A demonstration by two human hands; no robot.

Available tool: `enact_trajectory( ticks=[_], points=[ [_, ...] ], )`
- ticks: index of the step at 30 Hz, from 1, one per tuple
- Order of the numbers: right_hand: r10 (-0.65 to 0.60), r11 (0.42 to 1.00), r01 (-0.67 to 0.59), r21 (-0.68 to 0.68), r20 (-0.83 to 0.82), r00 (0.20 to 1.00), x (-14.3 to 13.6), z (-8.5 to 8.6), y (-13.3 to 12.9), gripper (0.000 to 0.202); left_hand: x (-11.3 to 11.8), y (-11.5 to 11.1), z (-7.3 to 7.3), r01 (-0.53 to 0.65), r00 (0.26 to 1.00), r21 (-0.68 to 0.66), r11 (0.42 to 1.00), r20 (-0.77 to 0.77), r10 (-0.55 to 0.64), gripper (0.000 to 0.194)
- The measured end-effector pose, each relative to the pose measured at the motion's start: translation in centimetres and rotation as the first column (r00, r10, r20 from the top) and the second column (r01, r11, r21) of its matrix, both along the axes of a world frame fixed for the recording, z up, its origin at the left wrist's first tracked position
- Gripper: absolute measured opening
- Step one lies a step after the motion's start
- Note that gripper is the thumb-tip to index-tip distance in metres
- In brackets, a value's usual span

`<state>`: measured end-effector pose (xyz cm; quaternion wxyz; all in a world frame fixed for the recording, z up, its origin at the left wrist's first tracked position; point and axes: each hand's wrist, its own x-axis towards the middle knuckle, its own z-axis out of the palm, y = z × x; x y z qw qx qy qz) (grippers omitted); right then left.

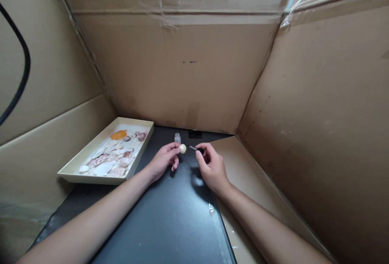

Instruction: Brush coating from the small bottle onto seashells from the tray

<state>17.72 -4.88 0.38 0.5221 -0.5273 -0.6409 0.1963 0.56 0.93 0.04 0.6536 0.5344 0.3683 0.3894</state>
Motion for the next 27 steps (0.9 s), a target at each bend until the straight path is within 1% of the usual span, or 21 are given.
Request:
enact_trajectory(
  ticks=[3,5,7,9,12,16,18,20,22,24,25,27],
  points=[
    [0.048,0.999,-0.049,0.009,0.03,0.998,-0.03,-0.01,0.01,0.019,-0.06,-0.03,0.14,-0.006,1.0,-0.015,1.0,0.027,0.007,0.027],
    [0.032,0.999,-0.031,-0.009,0.05,0.998,-0.02,-0.04,0.04,0.019,-0.08,-0.05,0.22,-0.004,1.0,-0.019,1.0,0.025,0.005,0.027],
    [0.001,1.0,-0.001,-0.005,0.033,0.999,0.0,-0.05,0.05,0.019,-0.08,-0.06,0.27,0.001,1.0,-0.014,1.0,0.016,-0.001,0.028],
    [0.016,1.0,-0.016,0.019,0.01,1.0,0.02,-0.03,0.02,0.02,-0.07,-0.07,0.28,0.009,1.0,-0.006,1.0,0.015,-0.009,0.029],
    [0.051,0.998,-0.052,0.019,0.034,0.998,0.0,0.02,-0.07,0.018,-0.05,-0.06,0.22,0.011,1.0,-0.005,1.0,0.023,-0.011,0.028],
    [0.005,1.0,-0.005,0.022,0.02,1.0,0.0,0.04,-0.08,0.018,0.0,-0.1,0.19,-0.018,0.999,-0.006,1.0,0.032,0.018,0.026],
    [0.048,0.998,-0.049,0.037,0.017,0.999,-0.01,0.02,-0.07,0.018,0.03,-0.14,0.26,-0.029,0.999,-0.008,1.0,0.042,0.03,0.027],
    [0.084,0.996,-0.085,0.028,0.049,0.995,-0.01,-0.01,-0.05,0.017,0.03,-0.19,0.37,-0.033,0.998,-0.014,0.999,0.053,0.034,0.028],
    [0.06,0.998,-0.062,0.02,0.072,0.996,-0.01,-0.02,-0.04,0.016,0.01,-0.23,0.47,-0.04,0.997,-0.026,0.999,0.066,0.042,0.028],
    [0.022,0.999,-0.024,0.036,0.059,0.998,0.01,-0.01,-0.06,0.016,-0.05,-0.24,0.5,-0.049,0.996,-0.044,0.998,0.076,0.052,0.029],
    [0.023,0.999,-0.026,0.045,0.048,0.999,0.02,0.0,-0.09,0.016,-0.08,-0.23,0.49,-0.051,0.995,-0.051,0.997,0.079,0.054,0.03],
    [0.064,0.997,-0.066,0.049,0.04,0.997,0.02,0.02,-0.14,0.018,-0.14,-0.18,0.43,-0.052,0.995,-0.056,0.997,0.082,0.056,0.029]
  ],
)
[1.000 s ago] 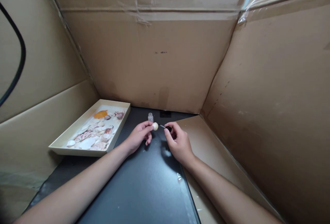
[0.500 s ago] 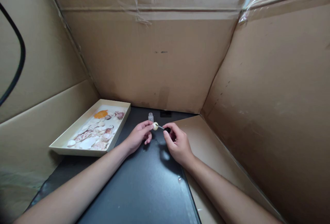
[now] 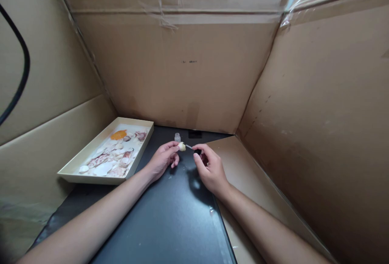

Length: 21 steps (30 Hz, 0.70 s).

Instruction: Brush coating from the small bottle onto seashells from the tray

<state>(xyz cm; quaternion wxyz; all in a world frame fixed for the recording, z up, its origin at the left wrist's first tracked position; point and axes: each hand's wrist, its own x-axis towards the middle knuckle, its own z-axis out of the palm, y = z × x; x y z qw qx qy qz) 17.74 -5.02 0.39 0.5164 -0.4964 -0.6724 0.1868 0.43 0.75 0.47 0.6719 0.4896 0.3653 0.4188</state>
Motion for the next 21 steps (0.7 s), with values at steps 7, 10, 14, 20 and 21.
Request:
enact_trajectory(
  ticks=[7,10,14,20,21],
  points=[
    [0.021,1.0,-0.022,-0.015,-0.028,0.999,0.0,-0.07,0.04,0.023,0.07,0.22,-0.22,-0.017,1.0,0.035,0.999,0.02,0.016,0.028],
    [0.058,0.998,-0.058,-0.018,-0.029,0.998,0.01,-0.12,0.01,0.024,0.12,0.14,-0.15,-0.012,1.0,0.05,0.999,0.012,0.011,0.027],
    [0.059,0.997,-0.059,-0.043,-0.01,0.998,0.03,-0.16,-0.02,0.023,0.16,-0.01,-0.01,-0.013,1.0,0.063,0.998,0.0,0.013,0.027],
    [0.049,0.998,-0.047,-0.042,0.026,0.998,0.12,-0.37,0.33,0.022,0.18,0.14,-0.2,0.001,1.0,0.06,0.998,0.002,-0.001,0.023],
    [0.033,0.999,-0.032,-0.039,0.024,0.999,0.14,-0.39,0.36,0.022,0.18,0.18,-0.25,0.0,1.0,0.054,0.999,0.007,-0.001,0.022]
  ],
)
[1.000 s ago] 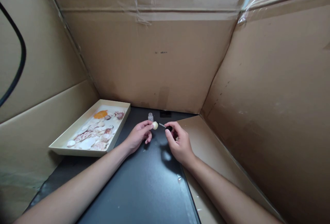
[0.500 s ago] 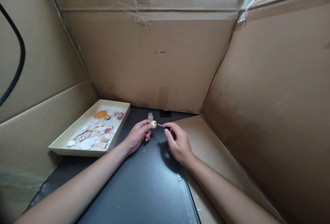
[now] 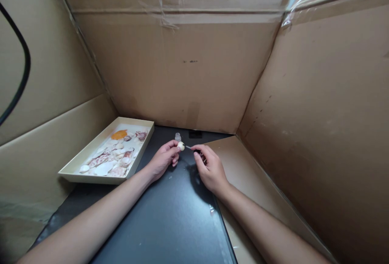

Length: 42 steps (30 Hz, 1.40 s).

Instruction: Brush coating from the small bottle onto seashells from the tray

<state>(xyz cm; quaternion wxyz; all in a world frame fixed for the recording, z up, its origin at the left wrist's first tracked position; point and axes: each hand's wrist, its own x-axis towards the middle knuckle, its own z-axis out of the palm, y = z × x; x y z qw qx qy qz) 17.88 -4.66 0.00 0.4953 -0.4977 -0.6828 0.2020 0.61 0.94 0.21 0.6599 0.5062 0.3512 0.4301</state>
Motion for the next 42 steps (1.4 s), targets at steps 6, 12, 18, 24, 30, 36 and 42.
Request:
enact_trajectory(
  ticks=[6,12,18,24,30,36,42],
  points=[
    [0.052,0.999,-0.052,0.014,0.035,0.998,-0.01,0.11,-0.22,0.023,-0.02,0.08,0.03,-0.004,0.999,-0.024,1.0,0.041,0.005,0.02],
    [0.039,0.998,-0.04,0.045,0.028,0.999,0.02,0.25,-0.2,0.023,-0.03,0.08,0.1,-0.014,0.999,-0.053,0.999,0.049,0.017,0.018],
    [0.007,1.0,-0.008,0.027,0.053,0.999,0.04,0.36,-0.21,0.023,0.02,0.14,0.01,-0.027,0.997,-0.072,0.997,0.069,0.032,0.017],
    [0.036,0.999,-0.036,-0.009,0.112,0.993,-0.06,0.43,-0.36,0.024,0.06,0.11,0.08,-0.08,0.989,-0.07,0.994,0.118,0.088,0.015],
    [0.031,1.0,-0.031,0.002,0.071,0.997,0.01,0.26,-0.22,0.024,0.02,0.04,0.07,-0.073,0.989,-0.084,0.994,0.122,0.083,0.013],
    [-0.042,0.999,0.044,-0.03,0.078,0.996,-0.01,0.23,-0.14,0.024,-0.03,0.21,-0.09,-0.073,0.988,-0.093,0.993,0.131,0.084,0.013],
    [0.069,0.998,-0.069,-0.006,0.055,0.996,-0.12,0.32,-0.28,0.026,0.04,0.22,-0.11,-0.055,0.988,-0.105,0.993,0.141,0.069,0.013]
  ],
)
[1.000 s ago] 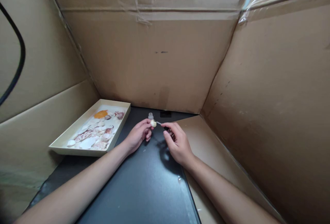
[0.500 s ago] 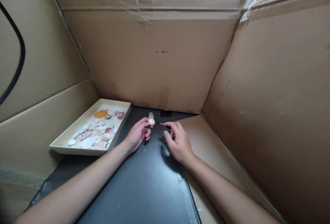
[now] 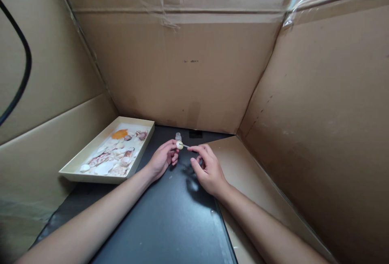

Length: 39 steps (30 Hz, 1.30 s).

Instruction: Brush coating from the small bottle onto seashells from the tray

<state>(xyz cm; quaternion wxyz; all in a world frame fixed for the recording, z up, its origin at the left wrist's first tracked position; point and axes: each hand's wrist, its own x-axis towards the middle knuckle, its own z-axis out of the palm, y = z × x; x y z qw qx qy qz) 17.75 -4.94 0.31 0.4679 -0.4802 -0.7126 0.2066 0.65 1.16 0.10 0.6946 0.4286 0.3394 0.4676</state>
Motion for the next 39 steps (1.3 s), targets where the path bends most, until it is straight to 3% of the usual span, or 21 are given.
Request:
enact_trajectory(
  ticks=[5,10,14,19,24,28,33,39],
  points=[
    [-0.103,0.995,0.103,-0.015,0.019,0.994,0.12,-0.11,0.15,0.026,-0.03,-0.07,0.07,0.002,1.0,-0.005,1.0,0.007,-0.002,0.014],
    [0.017,1.0,-0.017,-0.004,0.032,0.999,-0.08,0.12,-0.06,0.027,-0.1,-0.01,0.06,0.006,1.0,0.004,1.0,0.01,-0.006,0.013],
    [-0.049,0.999,0.049,-0.005,0.03,0.998,-0.13,0.21,-0.07,0.026,-0.08,-0.01,0.07,0.001,1.0,-0.002,1.0,0.007,-0.001,0.013],
    [0.027,1.0,-0.027,0.008,0.023,0.999,-0.12,0.28,-0.17,0.025,-0.06,-0.12,0.14,0.01,1.0,0.003,1.0,0.015,-0.01,0.012],
    [-0.055,0.998,0.054,0.021,0.025,0.998,-0.04,0.25,-0.13,0.026,-0.1,-0.11,0.11,0.008,1.0,0.005,1.0,0.013,-0.008,0.01],
    [0.016,1.0,-0.016,0.007,0.046,0.999,-0.09,0.26,-0.18,0.027,-0.06,-0.05,0.07,0.015,1.0,0.014,1.0,0.012,-0.015,0.009],
    [-0.053,0.998,0.052,0.016,0.043,0.998,-0.03,0.16,-0.17,0.028,-0.01,-0.12,0.12,0.004,1.0,0.007,1.0,-0.015,-0.004,0.01],
    [-0.008,1.0,0.007,0.001,0.083,0.996,0.0,0.2,-0.18,0.028,-0.05,-0.22,0.22,0.011,1.0,0.015,1.0,0.011,-0.011,0.011]
  ],
)
